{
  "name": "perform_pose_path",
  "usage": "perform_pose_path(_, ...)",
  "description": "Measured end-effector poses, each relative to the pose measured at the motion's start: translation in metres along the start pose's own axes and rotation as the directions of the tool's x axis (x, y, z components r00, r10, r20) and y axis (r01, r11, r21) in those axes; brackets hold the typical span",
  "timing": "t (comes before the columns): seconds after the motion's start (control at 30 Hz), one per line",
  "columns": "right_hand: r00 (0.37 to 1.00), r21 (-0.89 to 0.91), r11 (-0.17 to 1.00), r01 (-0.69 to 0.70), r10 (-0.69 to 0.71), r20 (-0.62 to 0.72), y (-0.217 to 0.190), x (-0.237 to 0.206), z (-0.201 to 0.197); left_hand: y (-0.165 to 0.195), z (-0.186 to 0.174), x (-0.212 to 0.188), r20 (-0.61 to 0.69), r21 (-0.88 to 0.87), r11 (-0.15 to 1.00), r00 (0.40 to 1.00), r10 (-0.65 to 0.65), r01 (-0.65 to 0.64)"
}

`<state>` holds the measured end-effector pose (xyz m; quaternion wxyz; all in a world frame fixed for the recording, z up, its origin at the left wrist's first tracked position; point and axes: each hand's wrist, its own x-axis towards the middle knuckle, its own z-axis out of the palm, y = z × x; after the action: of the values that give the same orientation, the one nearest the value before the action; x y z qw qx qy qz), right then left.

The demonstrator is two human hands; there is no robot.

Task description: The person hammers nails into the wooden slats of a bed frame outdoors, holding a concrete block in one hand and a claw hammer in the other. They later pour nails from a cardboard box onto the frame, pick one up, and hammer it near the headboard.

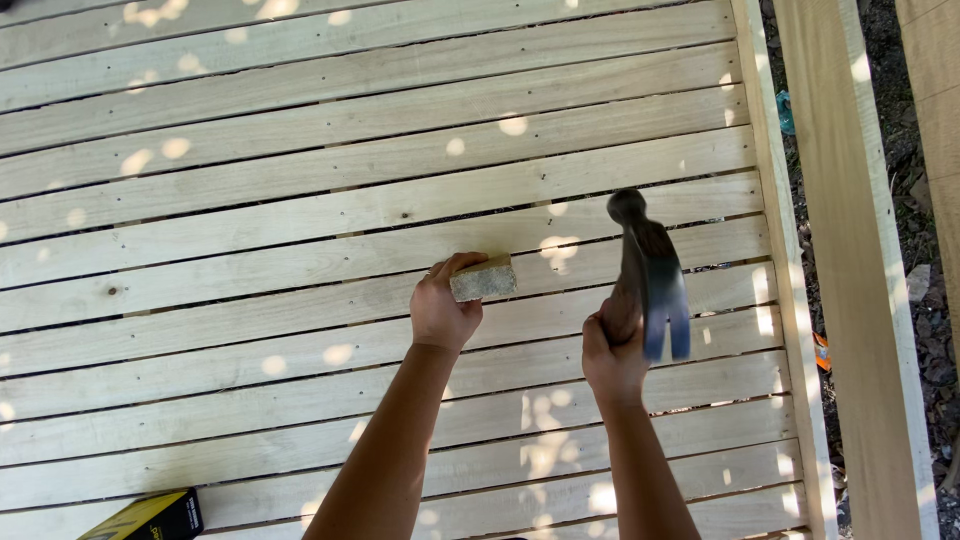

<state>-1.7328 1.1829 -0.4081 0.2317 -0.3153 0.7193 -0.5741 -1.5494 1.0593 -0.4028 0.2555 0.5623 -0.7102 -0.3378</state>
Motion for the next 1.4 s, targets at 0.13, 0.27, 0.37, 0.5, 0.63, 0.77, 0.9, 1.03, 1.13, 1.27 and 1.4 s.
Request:
perform_pose_path(0.13, 0.981, -0.266, 0.948, -0.177, 0.193, 0.034, 0.011, -0.018, 0.007, 0.002, -0.002, 0.001, 0.0, 0.032, 0.999, 1.0, 0.01, -0.01)
perform_pose_path(0.27, 0.75, -0.539, 0.665, -0.518, 0.656, 0.089, 0.02, -0.005, 0.013, 0.005, -0.003, 0.004, 0.032, 0.025, 0.998, 0.998, -0.062, 0.061)
perform_pose_path(0.37, 0.909, -0.312, 0.867, -0.389, 0.416, 0.023, 0.024, -0.004, 0.006, 0.006, -0.003, 0.005, -0.005, 0.028, 1.0, 1.0, 0.0, 0.001)
perform_pose_path(0.5, 0.999, -0.173, 0.985, -0.02, 0.025, 0.028, 0.028, -0.018, 0.001, 0.006, -0.004, 0.004, 0.003, 0.01, 0.999, 0.999, -0.036, 0.036)
perform_pose_path(0.63, 0.849, -0.555, 0.727, -0.404, 0.524, 0.069, 0.028, -0.006, 0.004, 0.008, -0.005, 0.007, 0.007, 0.034, 0.999, 0.999, -0.032, 0.032)
perform_pose_path(0.77, 0.821, -0.485, 0.747, -0.454, 0.563, 0.099, 0.017, 0.011, 0.004, 0.009, -0.005, 0.009, 0.012, 0.003, 0.998, 0.998, -0.062, 0.062)
perform_pose_path(0.9, 0.818, -0.516, 0.715, -0.472, 0.573, 0.046, 0.008, 0.004, 0.005, 0.01, -0.006, 0.009, 0.032, 0.033, 0.998, 0.998, -0.06, 0.059)
perform_pose_path(1.03, 0.655, -0.412, 0.634, -0.654, 0.747, 0.111, 0.003, 0.003, 0.007, 0.018, -0.014, 0.019, 0.081, -0.025, 0.99, 0.987, -0.137, 0.14)
perform_pose_path(1.13, 0.478, -0.25, 0.506, -0.825, 0.862, 0.167, 0.005, -0.003, -0.006, 0.035, -0.029, 0.019, 0.111, -0.062, 0.993, 0.99, -0.09, 0.097)
perform_pose_path(1.27, 0.381, -0.149, 0.414, -0.898, 0.901, 0.209, 0.012, -0.045, -0.041, 0.072, -0.042, -0.011, -0.129, -0.216, 0.889, 0.915, 0.383, -0.403)
perform_pose_path(1.4, 0.386, -0.057, 0.4, -0.915, 0.907, 0.168, 0.019, -0.099, -0.058, 0.092, -0.038, -0.025, -0.087, -0.36, 0.889, 0.959, 0.269, -0.282)
